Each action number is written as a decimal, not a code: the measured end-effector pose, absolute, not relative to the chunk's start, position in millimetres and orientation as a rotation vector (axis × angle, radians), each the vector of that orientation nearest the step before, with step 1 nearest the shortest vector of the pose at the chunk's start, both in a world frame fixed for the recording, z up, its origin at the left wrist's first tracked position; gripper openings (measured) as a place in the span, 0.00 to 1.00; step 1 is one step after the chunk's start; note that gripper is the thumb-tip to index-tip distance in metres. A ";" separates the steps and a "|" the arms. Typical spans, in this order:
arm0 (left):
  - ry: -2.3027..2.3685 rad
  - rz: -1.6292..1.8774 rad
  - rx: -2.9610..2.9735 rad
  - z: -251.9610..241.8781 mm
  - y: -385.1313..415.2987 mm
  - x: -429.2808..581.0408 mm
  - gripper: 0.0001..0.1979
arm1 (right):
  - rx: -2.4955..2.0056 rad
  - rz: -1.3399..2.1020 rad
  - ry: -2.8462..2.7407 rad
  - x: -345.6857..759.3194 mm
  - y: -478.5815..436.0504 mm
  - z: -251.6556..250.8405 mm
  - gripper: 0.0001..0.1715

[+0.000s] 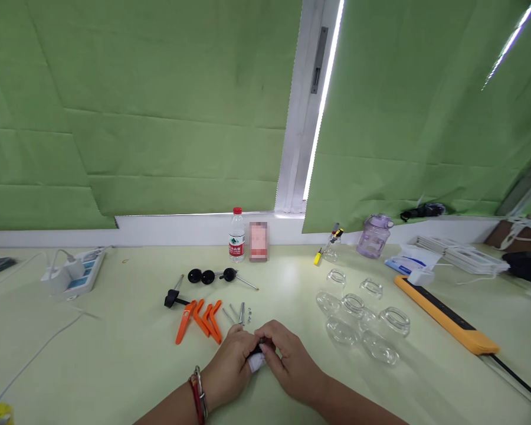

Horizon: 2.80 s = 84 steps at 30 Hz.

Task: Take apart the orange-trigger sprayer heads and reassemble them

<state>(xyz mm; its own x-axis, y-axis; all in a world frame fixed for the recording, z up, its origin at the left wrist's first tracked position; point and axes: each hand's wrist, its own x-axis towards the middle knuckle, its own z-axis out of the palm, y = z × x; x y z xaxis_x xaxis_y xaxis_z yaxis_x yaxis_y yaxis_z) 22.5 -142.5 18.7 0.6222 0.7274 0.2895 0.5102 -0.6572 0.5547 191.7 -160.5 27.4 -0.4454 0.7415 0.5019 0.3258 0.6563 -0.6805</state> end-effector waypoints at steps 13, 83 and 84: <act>0.962 0.691 2.406 22.9 -142.9 23.7 0.09 | -0.902 0.664 -2.018 192.8 -158.2 20.3 0.10; 1.241 0.406 2.422 14.1 -149.8 34.7 0.30 | -1.390 0.842 -1.744 193.2 -135.4 -13.5 0.05; 1.243 0.402 2.419 14.2 -149.7 34.8 0.30 | -1.400 0.842 -1.759 193.7 -136.0 -12.2 0.05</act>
